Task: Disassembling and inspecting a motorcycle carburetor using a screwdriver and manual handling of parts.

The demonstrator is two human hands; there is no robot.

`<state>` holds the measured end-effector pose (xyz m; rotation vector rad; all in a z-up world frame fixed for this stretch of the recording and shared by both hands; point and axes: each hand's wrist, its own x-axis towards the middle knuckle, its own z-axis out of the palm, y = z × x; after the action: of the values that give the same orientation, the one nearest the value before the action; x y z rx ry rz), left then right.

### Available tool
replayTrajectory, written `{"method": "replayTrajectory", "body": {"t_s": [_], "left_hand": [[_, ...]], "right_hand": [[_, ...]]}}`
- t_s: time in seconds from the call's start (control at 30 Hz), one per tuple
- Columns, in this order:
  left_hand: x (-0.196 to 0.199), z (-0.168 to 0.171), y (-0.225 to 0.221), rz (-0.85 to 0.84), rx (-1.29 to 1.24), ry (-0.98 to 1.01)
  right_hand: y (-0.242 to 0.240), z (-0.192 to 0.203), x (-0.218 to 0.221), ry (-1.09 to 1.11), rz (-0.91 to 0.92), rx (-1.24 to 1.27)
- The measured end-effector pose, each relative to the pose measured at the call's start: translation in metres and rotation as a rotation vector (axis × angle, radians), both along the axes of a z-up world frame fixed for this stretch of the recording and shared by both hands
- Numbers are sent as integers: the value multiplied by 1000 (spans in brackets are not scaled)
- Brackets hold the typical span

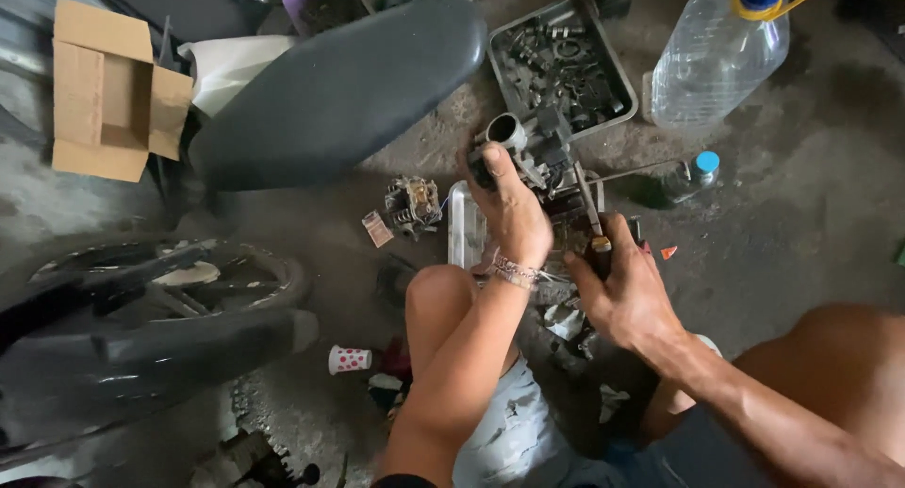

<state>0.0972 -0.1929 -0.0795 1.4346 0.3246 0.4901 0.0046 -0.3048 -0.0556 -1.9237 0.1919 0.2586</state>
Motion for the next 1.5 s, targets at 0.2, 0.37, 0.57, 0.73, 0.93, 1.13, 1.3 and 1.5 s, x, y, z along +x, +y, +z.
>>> {"method": "replayTrajectory", "body": {"t_s": [0.2, 0.37, 0.57, 0.73, 0.93, 1.13, 1.3, 1.5], "left_hand": [[11, -11, -4, 141, -183, 419], [5, -4, 2, -83, 9, -211], [21, -1, -14, 126, -252, 261], [17, 17, -22, 165, -378, 337], [15, 50, -27, 156, -432, 433], [11, 59, -25, 125, -429, 475], [8, 43, -13, 74, -353, 567], [11, 39, -11, 100, -408, 464]], "right_hand": [[-2, -2, 2, -31, 76, -44], [-7, -17, 2, -92, 38, -53], [-5, -18, 7, -60, 13, -178], [-8, -33, 10, -13, 24, -231], [-8, -45, 7, -120, 34, -259], [-8, -52, 5, -203, 47, -288], [-14, -64, 2, -186, 96, -332], [-13, -50, 6, -139, 105, -199]]}}
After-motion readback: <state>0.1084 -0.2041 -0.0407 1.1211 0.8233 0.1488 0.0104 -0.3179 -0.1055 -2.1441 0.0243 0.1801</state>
